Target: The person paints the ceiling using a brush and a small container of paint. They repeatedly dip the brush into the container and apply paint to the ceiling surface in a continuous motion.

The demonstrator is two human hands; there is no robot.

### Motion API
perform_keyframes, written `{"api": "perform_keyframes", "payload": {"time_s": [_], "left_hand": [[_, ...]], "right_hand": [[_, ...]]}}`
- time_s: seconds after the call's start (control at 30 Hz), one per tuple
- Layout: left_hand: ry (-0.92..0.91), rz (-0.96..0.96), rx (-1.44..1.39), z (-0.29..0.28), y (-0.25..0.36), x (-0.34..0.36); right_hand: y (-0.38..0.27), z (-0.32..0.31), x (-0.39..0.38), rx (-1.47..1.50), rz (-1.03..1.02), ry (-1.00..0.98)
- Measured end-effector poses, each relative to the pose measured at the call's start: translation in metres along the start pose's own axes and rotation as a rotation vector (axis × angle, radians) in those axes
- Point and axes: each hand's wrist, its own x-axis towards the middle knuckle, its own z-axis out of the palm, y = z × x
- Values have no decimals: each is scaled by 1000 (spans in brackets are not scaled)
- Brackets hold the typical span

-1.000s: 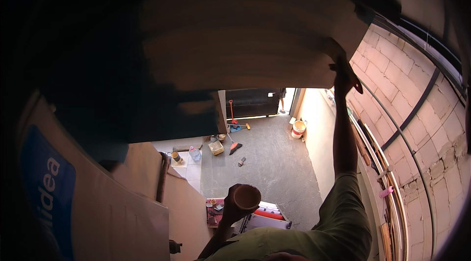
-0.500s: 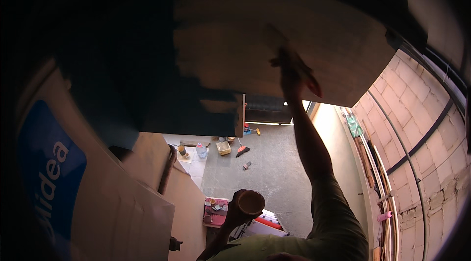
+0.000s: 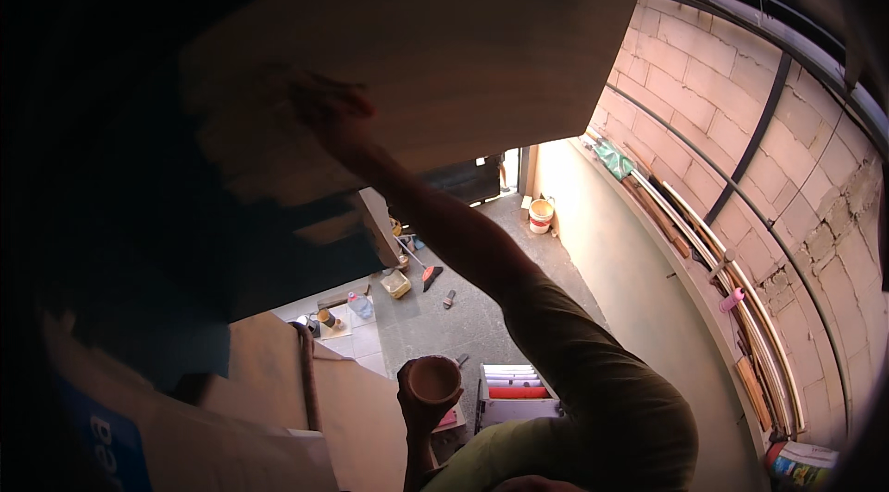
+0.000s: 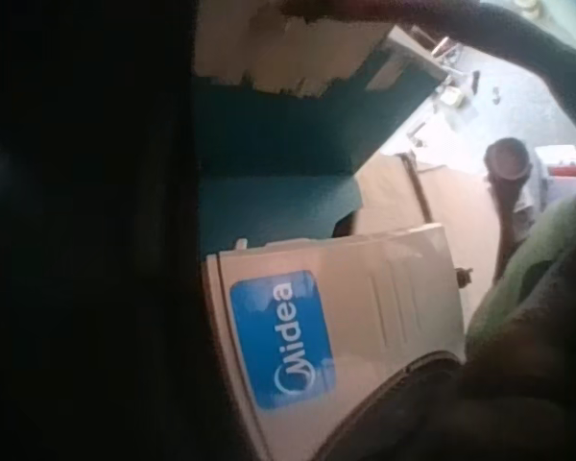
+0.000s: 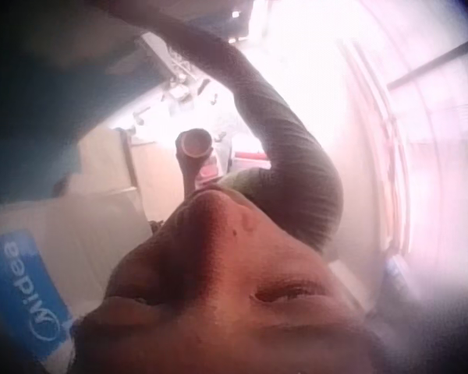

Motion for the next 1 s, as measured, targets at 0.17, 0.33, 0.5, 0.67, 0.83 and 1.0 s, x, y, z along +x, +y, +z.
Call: {"api": "perform_keyframes", "payload": {"time_s": [0.17,0.33,0.5,0.67,0.83,1.0], "left_hand": [[-46,16,-122,16,15,-2],[-77,37,-182,34,30,7],[-55,47,-135,35,31,3],[-33,31,-142,31,19,-2],[-7,23,-129,16,16,1],[55,-11,-102,1,0,-7]], "right_hand": [[-9,-219,20,-225,435,2],[-13,-428,47,-459,391,157],[-20,-478,47,-488,393,210],[-18,-357,32,-217,363,117],[-55,-108,20,143,304,-91],[-59,54,17,503,500,-222]]}}
